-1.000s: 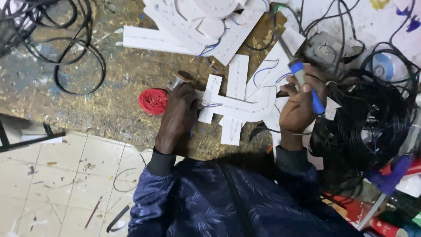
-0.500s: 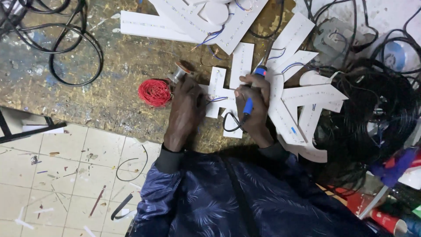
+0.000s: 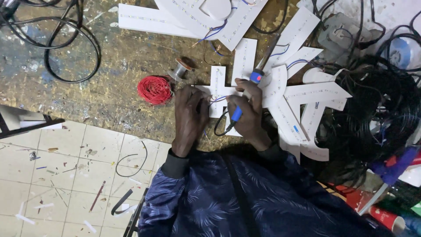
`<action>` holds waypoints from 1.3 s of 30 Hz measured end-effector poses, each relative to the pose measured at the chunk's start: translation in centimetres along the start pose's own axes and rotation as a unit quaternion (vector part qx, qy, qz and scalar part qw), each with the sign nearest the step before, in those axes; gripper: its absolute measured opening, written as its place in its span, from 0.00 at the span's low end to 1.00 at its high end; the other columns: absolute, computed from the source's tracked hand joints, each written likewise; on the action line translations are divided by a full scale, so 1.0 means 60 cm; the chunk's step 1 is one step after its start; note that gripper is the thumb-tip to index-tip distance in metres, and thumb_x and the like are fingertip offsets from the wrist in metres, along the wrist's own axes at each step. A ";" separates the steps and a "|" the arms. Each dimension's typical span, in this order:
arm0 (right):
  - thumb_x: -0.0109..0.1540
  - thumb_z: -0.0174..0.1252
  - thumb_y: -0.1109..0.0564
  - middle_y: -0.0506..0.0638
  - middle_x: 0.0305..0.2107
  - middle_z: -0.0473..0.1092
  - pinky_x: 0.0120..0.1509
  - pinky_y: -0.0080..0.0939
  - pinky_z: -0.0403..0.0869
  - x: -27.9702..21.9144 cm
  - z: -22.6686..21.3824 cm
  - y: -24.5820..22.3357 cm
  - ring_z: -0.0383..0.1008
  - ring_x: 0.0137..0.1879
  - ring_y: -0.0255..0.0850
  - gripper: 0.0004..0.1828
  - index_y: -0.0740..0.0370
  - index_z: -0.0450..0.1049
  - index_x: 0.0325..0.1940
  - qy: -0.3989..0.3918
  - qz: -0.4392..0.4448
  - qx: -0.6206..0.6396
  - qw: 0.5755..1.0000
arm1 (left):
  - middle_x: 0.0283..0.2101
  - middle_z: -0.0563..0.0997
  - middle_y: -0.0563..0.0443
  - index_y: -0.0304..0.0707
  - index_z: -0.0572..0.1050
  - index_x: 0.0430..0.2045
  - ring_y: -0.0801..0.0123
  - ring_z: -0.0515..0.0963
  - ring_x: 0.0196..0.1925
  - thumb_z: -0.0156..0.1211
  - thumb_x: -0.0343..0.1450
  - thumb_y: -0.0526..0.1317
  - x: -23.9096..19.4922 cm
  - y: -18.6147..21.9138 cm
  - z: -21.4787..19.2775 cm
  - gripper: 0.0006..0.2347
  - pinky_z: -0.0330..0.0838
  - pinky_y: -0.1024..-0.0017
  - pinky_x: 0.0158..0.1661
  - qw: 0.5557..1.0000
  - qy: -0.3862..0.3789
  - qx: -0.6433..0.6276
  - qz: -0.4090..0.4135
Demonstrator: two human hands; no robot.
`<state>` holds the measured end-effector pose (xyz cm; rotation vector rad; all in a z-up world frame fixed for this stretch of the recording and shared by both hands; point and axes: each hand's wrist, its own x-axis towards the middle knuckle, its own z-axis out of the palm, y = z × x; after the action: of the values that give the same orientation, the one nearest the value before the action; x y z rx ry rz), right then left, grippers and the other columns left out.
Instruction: Soldering electrical wires to LED strips mounted on plastic sign letters at a workbench.
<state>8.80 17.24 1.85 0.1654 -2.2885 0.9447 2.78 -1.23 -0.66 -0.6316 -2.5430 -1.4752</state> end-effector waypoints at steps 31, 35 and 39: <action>0.70 0.67 0.63 0.58 0.59 0.74 0.58 0.66 0.78 0.010 0.020 -0.007 0.81 0.60 0.69 0.03 0.57 0.82 0.48 -0.091 -0.043 -0.097 0.990 | 0.36 0.80 0.45 0.35 0.87 0.37 0.44 0.80 0.47 0.70 0.77 0.31 -0.015 -0.002 0.009 0.02 0.77 0.51 0.54 0.993 0.046 -0.100 0.039; 0.70 0.68 0.61 0.57 0.57 0.74 0.57 0.62 0.78 0.015 0.018 -0.006 0.82 0.60 0.66 0.02 0.56 0.82 0.45 -0.098 -0.065 -0.125 0.985 | 0.34 0.80 0.46 0.39 0.88 0.36 0.46 0.81 0.46 0.73 0.77 0.33 -0.015 -0.003 0.005 0.01 0.77 0.54 0.53 0.993 0.043 -0.107 0.037; 0.70 0.68 0.59 0.54 0.55 0.74 0.56 0.59 0.78 0.016 0.014 0.001 0.82 0.59 0.62 0.02 0.53 0.81 0.45 -0.103 -0.083 -0.141 0.981 | 0.35 0.80 0.47 0.40 0.88 0.35 0.47 0.81 0.47 0.74 0.76 0.33 -0.015 -0.006 0.007 0.01 0.77 0.55 0.53 0.993 0.028 -0.107 0.031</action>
<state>7.60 16.82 1.93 0.3388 -2.5242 0.5309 3.48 -1.28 -1.44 -0.6788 -2.3209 -1.7317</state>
